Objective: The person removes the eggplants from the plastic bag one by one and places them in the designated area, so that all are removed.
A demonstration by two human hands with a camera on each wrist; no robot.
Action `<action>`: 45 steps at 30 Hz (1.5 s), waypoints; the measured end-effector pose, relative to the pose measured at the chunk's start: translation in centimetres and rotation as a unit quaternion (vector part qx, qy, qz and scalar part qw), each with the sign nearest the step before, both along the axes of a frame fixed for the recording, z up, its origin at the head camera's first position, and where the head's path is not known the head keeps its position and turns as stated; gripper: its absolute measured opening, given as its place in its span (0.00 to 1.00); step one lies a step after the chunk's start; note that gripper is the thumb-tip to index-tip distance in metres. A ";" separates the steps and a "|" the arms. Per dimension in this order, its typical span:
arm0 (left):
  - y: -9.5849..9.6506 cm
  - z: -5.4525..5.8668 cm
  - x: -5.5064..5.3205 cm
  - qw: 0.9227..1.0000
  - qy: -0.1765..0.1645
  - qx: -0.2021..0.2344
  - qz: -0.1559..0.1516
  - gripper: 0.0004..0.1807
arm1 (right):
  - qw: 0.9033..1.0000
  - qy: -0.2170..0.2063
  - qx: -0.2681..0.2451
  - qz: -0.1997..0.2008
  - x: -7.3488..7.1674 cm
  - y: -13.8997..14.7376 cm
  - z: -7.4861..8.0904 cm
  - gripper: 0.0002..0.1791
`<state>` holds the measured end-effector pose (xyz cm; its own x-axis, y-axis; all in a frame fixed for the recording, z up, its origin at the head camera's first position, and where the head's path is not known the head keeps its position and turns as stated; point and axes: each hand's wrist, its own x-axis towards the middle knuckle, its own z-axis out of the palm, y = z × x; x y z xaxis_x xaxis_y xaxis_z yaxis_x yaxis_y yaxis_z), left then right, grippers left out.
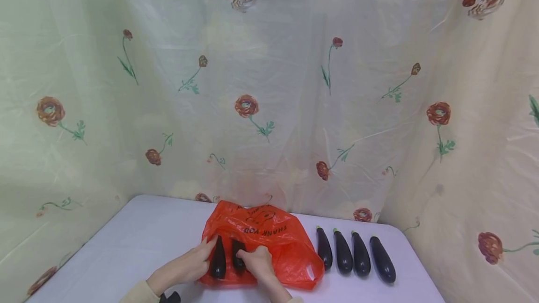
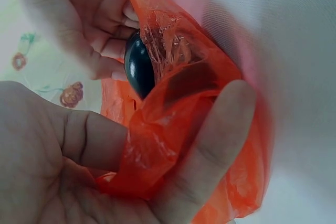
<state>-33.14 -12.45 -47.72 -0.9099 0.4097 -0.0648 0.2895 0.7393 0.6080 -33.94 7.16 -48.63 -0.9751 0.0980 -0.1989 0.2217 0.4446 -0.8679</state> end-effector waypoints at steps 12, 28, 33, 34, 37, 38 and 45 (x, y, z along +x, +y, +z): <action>0.0 -0.1 0.2 1.000 0.006 -0.009 -0.001 0.38 | 0.999 0.009 0.034 0.029 1.1 1.9 0.2 0.14; 0.3 0.1 0.3 1.000 0.007 -0.013 -0.003 0.37 | 0.998 -0.018 0.047 0.038 3.1 4.4 0.6 0.14; 0.3 0.1 0.2 1.000 -0.010 -0.010 0.005 0.38 | 0.996 -0.046 0.062 0.036 3.5 5.3 0.7 0.16; 0.3 0.1 0.2 1.000 -0.010 -0.010 0.005 0.38 | 0.996 -0.048 0.064 0.041 3.7 5.5 0.6 0.16; 0.4 0.0 0.2 1.000 -0.014 -0.006 0.006 0.38 | 0.995 -0.059 0.062 0.052 4.1 6.0 0.8 0.18; 0.4 0.0 0.2 1.000 -0.013 -0.006 0.004 0.38 | 0.995 -0.060 0.060 0.055 4.3 6.1 0.8 0.18; 0.4 -0.1 0.1 1.000 -0.020 0.001 0.004 0.38 | 0.994 -0.092 0.035 0.038 5.6 6.8 1.4 0.19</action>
<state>-33.06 -12.01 -47.80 -0.9095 0.4034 -0.1002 0.2598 0.7400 0.6204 -28.35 13.97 -47.21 -0.9280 0.0450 -0.3698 0.3371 0.5241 -0.7821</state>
